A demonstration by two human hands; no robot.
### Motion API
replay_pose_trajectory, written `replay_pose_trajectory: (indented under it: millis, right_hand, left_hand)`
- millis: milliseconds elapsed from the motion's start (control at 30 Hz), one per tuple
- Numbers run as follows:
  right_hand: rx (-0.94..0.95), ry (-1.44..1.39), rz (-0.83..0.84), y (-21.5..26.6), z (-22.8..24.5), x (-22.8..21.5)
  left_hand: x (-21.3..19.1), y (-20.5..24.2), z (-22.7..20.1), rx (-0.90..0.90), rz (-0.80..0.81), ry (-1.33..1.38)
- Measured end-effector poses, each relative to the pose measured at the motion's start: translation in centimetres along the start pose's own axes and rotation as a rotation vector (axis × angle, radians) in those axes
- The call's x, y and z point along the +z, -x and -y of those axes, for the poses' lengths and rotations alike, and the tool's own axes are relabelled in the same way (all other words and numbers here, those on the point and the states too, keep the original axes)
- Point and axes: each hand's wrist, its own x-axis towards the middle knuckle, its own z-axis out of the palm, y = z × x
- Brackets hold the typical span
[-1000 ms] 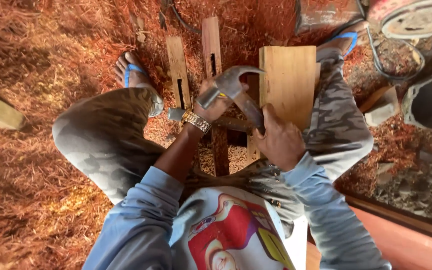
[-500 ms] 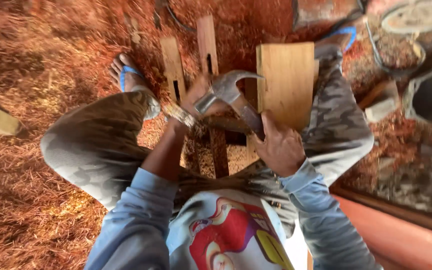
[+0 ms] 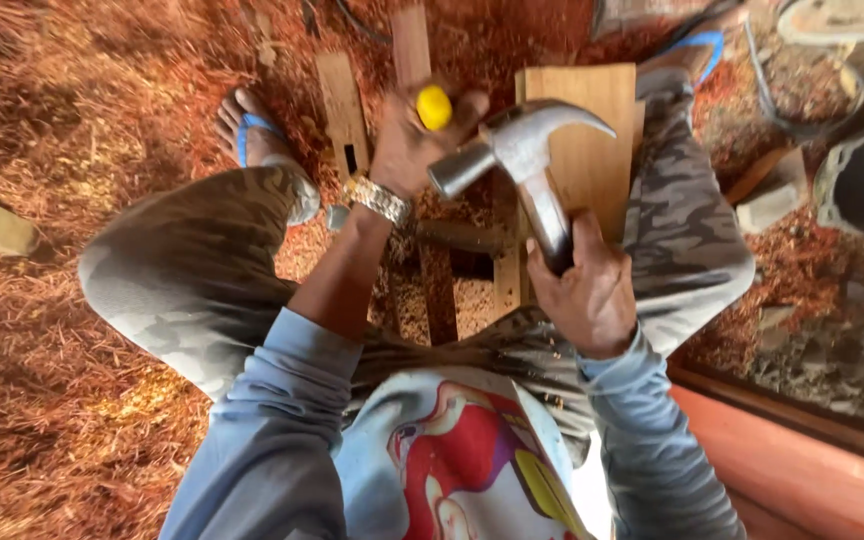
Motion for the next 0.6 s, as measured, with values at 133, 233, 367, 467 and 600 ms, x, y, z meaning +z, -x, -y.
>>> replay_pose_trajectory:
  millis: [133, 233, 367, 467, 600]
  right_hand:
    - [0.208, -0.269, 0.127, -0.3, -0.1, -0.8]
    - [0.275, -0.12, 0.174, -1.7, 2.1, -3.6]
    - [0.273, -0.236, 0.08, -1.5, 1.7, -3.5]
    - [0.072, -0.231, -0.08, -0.2, 0.3, -0.4]
    - [0.066, -0.009, 0.231, 0.0, -0.8, 2.9]
  left_hand:
    - [-0.1, 0.2, -0.6, -0.025, 0.038, 0.307]
    - [1.9, 1.6, 2.8, -0.087, 0.051, 0.418]
    - [4.5, 2.5, 8.5, 0.279, -0.016, 0.114]
    - [4.1, 3.5, 7.6, 0.055, 0.031, -0.068]
    - [5.4, 4.7, 9.3, -0.276, 0.074, 0.792]
